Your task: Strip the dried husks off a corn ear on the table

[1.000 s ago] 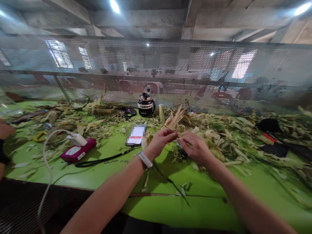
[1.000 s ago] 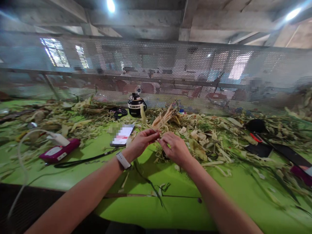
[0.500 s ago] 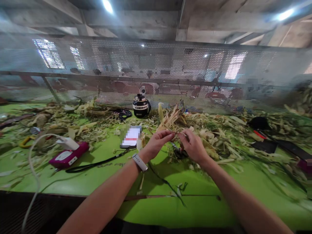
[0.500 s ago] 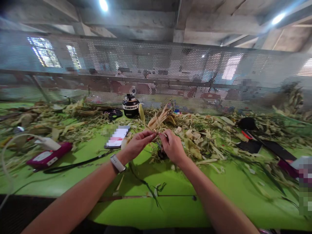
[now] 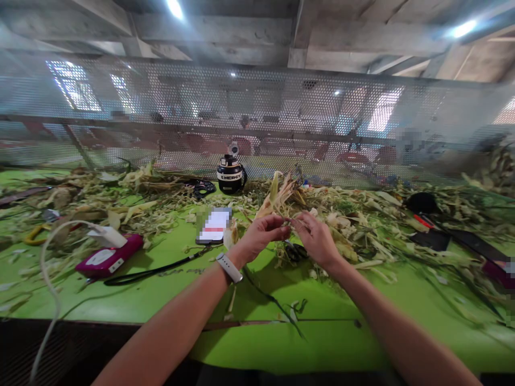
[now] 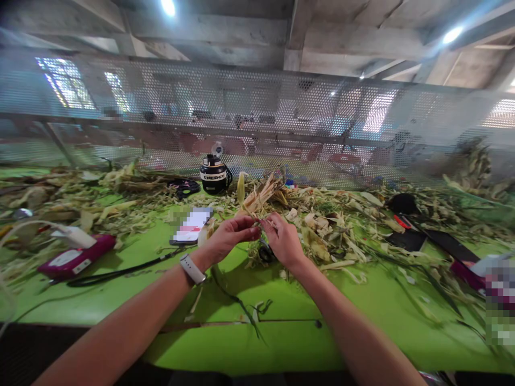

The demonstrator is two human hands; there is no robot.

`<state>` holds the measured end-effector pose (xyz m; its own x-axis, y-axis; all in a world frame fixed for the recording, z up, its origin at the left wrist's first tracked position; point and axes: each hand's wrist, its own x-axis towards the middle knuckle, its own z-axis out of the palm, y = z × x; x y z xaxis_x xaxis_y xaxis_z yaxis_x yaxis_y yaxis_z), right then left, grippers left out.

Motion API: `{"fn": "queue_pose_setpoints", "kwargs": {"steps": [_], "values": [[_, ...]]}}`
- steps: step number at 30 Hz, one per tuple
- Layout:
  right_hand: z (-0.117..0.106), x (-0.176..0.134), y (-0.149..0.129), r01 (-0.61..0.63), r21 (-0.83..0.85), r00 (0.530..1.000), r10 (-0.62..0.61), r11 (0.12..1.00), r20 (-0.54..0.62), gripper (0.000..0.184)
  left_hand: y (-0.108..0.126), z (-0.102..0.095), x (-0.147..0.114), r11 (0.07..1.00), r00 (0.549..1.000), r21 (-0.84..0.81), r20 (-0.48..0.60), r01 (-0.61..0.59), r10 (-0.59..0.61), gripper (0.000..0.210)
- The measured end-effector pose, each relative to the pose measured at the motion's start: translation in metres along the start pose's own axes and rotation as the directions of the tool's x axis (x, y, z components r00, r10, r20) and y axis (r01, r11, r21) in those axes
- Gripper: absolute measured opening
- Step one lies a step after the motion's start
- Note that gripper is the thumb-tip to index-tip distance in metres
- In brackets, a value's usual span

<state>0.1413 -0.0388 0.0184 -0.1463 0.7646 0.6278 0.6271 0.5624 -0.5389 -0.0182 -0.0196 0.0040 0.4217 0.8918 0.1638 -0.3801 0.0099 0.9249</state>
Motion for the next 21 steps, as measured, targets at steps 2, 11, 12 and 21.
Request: {"fn": "queue_pose_setpoints", "kwargs": {"steps": [2,11,12,21], "values": [[0.002,-0.001,0.002,-0.005,-0.006,1.0,0.005,1.0,0.0,0.024,-0.001,0.0,0.0,1.0,1.0,-0.01,-0.01,0.017,-0.017,0.032],[-0.012,0.009,0.022,-0.012,-0.232,0.995,0.034,0.973,0.092,0.026,-0.004,-0.006,0.004,0.985,0.987,-0.147,-0.119,0.087,-0.105,0.033],[-0.016,0.01,0.023,0.026,-0.271,0.996,-0.004,0.962,0.084,0.025,-0.004,-0.007,0.005,0.983,0.984,-0.16,-0.135,0.095,-0.117,0.032],[-0.014,0.004,0.007,0.283,-0.381,0.959,-0.251,0.88,0.131,0.022,-0.002,-0.011,0.007,0.976,0.984,-0.212,-0.157,0.05,-0.085,0.023]]}}
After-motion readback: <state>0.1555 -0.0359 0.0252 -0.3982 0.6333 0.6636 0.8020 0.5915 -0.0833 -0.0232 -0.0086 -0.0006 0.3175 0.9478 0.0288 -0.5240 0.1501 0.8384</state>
